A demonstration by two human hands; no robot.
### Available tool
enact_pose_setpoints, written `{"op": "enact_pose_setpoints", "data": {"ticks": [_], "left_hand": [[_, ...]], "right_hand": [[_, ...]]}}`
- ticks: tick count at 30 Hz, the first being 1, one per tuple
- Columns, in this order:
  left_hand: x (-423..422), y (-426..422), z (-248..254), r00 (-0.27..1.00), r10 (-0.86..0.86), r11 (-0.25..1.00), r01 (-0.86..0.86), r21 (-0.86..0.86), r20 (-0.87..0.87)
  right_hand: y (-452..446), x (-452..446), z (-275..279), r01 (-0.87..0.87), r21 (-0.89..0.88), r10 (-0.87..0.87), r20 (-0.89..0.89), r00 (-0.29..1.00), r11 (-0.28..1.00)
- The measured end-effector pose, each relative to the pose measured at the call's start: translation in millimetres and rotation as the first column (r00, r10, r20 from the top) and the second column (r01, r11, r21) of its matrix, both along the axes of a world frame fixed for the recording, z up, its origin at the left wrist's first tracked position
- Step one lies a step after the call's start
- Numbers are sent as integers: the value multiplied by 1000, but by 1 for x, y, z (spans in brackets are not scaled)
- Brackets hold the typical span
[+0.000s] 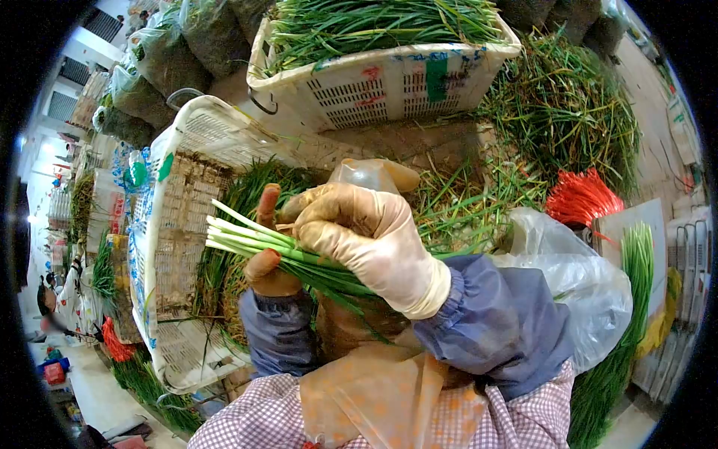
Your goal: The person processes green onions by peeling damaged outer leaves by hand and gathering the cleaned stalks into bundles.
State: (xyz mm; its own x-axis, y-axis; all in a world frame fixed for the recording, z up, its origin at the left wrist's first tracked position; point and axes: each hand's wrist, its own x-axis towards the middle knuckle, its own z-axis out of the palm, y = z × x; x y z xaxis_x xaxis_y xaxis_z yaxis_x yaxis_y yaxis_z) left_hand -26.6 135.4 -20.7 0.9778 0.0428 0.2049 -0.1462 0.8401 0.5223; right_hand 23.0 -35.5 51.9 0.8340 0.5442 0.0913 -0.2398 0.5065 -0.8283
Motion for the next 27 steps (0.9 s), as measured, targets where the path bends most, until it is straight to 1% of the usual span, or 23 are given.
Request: {"op": "enact_pose_setpoints", "data": {"ticks": [1,3,5,6,8,9,10,11,12,13,14,15,16,17,18,19,20,21,22,24,25,26,27], "left_hand": [[2,-1,1,1000,-24,1000,24,11,-18],[4,-3,3,997,-61,998,62,24,-36],[3,-4,3,996,-78,997,79,25,-30],[3,-1,0,998,-55,998,56,25,-43],[5,-2,-1,997,-4,1000,6,25,-83],[10,0,-7,999,-12,1000,11,-22,-42],[12,-4,0,998,8,999,-10,-37,-67],[15,-8,9,995,28,998,-33,-51,-91],[19,-5,14,992,35,999,-35,-4,-118],[25,-8,22,990,53,998,-55,-10,-129],[37,-8,29,989,44,998,-39,39,-142],[46,-10,38,985,42,995,-25,101,-168],[61,-16,49,987,-11,997,22,68,-160],[72,-21,57,983,-40,994,57,92,-180],[83,-32,68,983,12,981,24,192,-185],[93,-46,80,981,66,958,-12,287,-180],[105,-61,92,976,87,943,-15,333,-200],[116,-75,98,982,95,914,-22,405,-161],[124,-90,103,983,79,891,4,455,-163],[129,-127,117,980,54,852,54,521,-190],[128,-148,125,976,23,843,98,530,-217],[128,-165,129,964,-63,841,191,506,-260],[134,-168,123,939,-183,853,299,428,-293]], "right_hand": [[-4,5,4,-87,-27,84,-101,991,996],[-9,22,27,-128,37,128,-14,992,991],[-28,51,54,-126,181,91,189,978,975],[-42,73,60,-200,306,119,265,957,931],[-89,133,48,-223,179,160,312,936,958],[-101,147,23,-11,-347,162,410,898,938],[-113,161,-2,170,-763,330,454,828,624],[-119,163,-17,557,-818,554,400,731,-144],[-130,161,-19,559,-812,539,400,741,-166],[-140,159,-19,624,-758,450,498,742,-191],[-150,157,-21,682,-696,359,592,722,-224],[-151,150,-33,649,-722,-235,605,761,239],[-152,143,-22,654,-691,-226,614,756,309],[-155,136,-8,655,-655,-217,625,750,378],[-155,131,0,655,-503,-245,656,714,564],[-153,125,10,620,-321,-277,684,675,716],[-151,113,22,548,-234,-310,621,720,803],[-145,98,32,469,-135,-325,556,765,873],[-141,84,31,389,-122,-256,571,780,913],[-130,63,25,367,-133,-219,602,768,921],[-127,58,22,481,-181,-249,673,696,858],[-127,56,17,596,-224,-263,741,618,771],[-123,54,10,564,-197,-334,635,697,802]]}}
